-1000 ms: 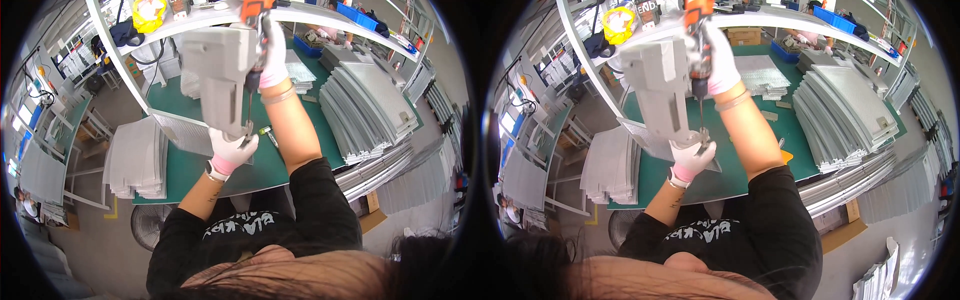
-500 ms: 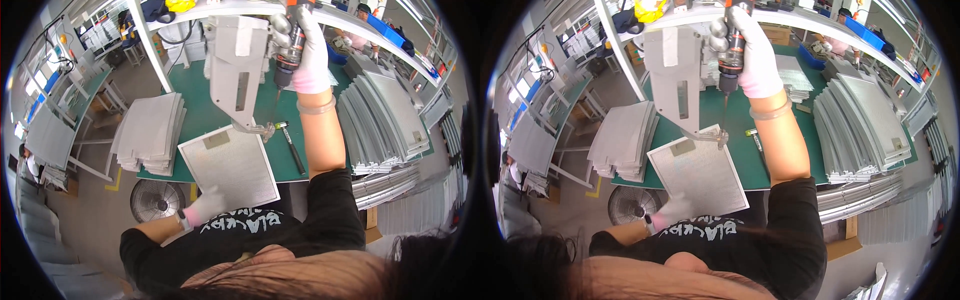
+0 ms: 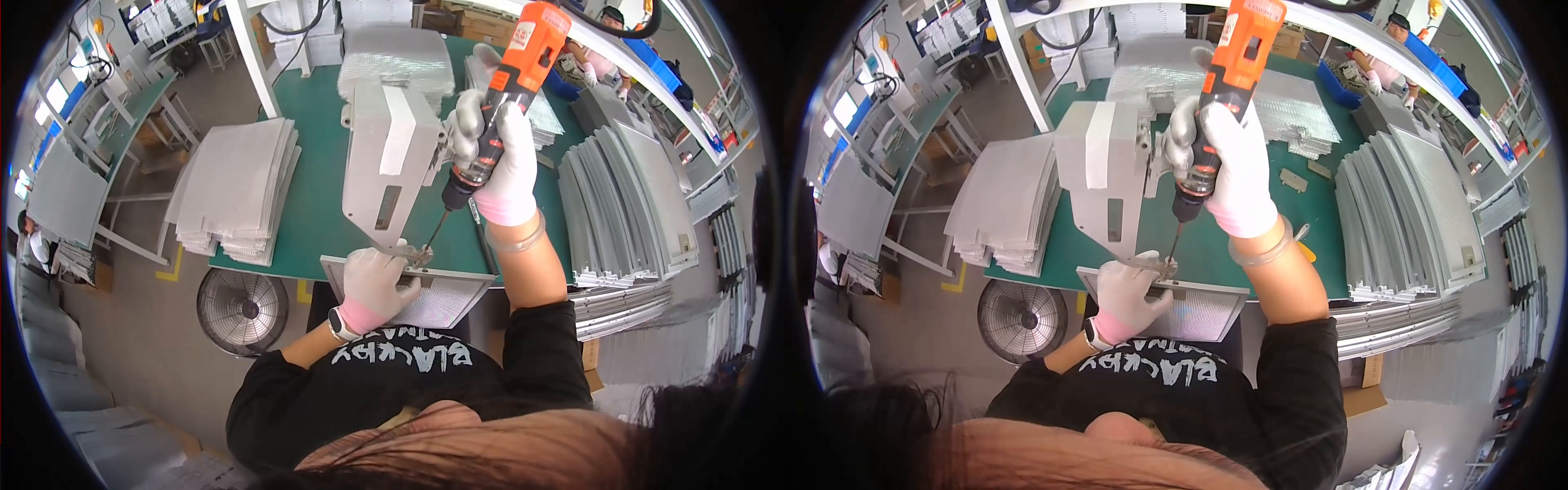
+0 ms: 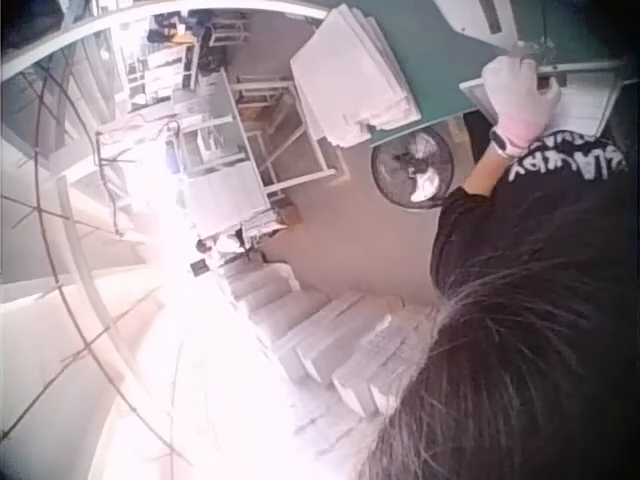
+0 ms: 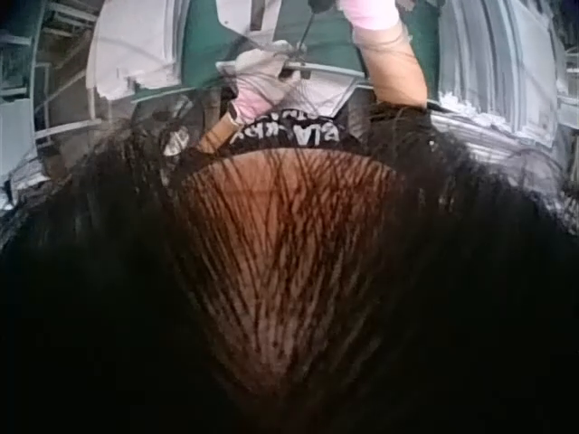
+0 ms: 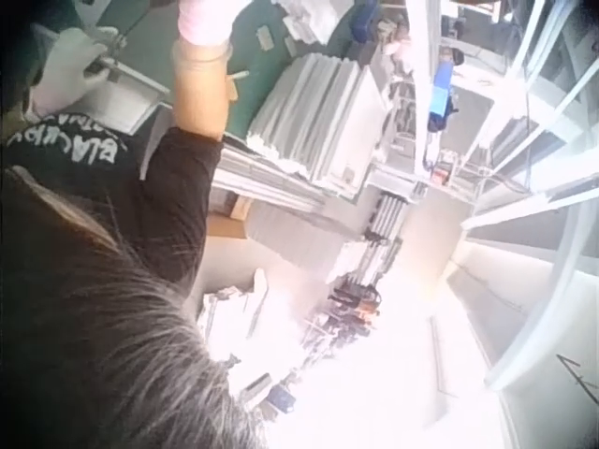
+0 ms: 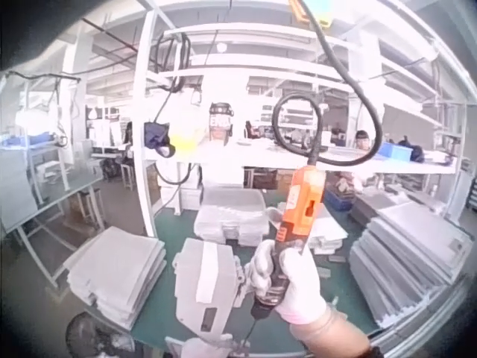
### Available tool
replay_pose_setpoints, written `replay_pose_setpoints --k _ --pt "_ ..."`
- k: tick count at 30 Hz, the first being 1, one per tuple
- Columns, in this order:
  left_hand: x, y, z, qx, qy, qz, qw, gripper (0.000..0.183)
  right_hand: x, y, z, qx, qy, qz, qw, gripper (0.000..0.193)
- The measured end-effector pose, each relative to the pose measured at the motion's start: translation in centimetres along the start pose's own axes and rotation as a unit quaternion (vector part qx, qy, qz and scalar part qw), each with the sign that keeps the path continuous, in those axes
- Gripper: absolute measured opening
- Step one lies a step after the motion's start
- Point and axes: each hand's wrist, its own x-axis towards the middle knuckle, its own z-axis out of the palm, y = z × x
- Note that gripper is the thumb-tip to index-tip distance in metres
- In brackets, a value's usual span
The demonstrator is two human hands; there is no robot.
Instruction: Assembling metal mesh filters by applying frames and securing them with a hammer and power screwdriver.
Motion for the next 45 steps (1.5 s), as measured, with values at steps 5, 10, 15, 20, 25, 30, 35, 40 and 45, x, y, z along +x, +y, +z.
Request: replay_pose_setpoints --k 5,10,15,20,25,30,35,40,45 --pt "0.3 0.3 -0.9 -0.023 -0.03 -0.018 0.999 0.029 -1.1 2.1 -1.3 0.048 -0.033 0.031 0.998 0.072" --pt "-0.3 0.1 -1.1 -0.018 -0.079 -0.024 0.996 0.03 -1.8 2.6 -1.9 0.106 -0.05 0.064 0.991 0.076" --pt "-0.7 0.0 -0.2 -0.07 -0.045 -0.018 0.996 0.028 -4.8 3.5 -1.4 0.073 -0.087 0.112 0.987 0.074" --pt "-1.0 0.1 -0.1 -0.089 -0.025 -0.006 0.996 0.029 -5.8 4.2 -2.1 0.107 -0.068 0.129 0.983 0.07" --pt "-2.5 -0.5 1.2 -0.086 -0.042 0.004 0.995 0.03 -6.1 4.7 -2.3 0.134 -0.072 0.152 0.977 0.07" --pt "-3.3 -0.4 1.5 -0.094 -0.072 -0.012 0.993 0.034 -6.9 5.2 -2.3 0.146 -0.085 0.151 0.974 0.072" --pt "-2.6 0.0 0.6 -0.085 -0.042 0.018 0.995 0.036 -7.4 5.6 -2.9 0.154 -0.081 0.144 0.974 0.073" --pt "-2.2 -0.3 0.8 -0.101 -0.049 -0.003 0.994 0.034 -5.8 4.4 -2.2 0.109 -0.072 0.159 0.979 0.078" --pt "0.2 -1.0 0.3 -0.036 -0.073 0.0 0.997 0.022 -0.9 1.2 -1.4 0.016 -0.037 0.016 0.999 0.074"
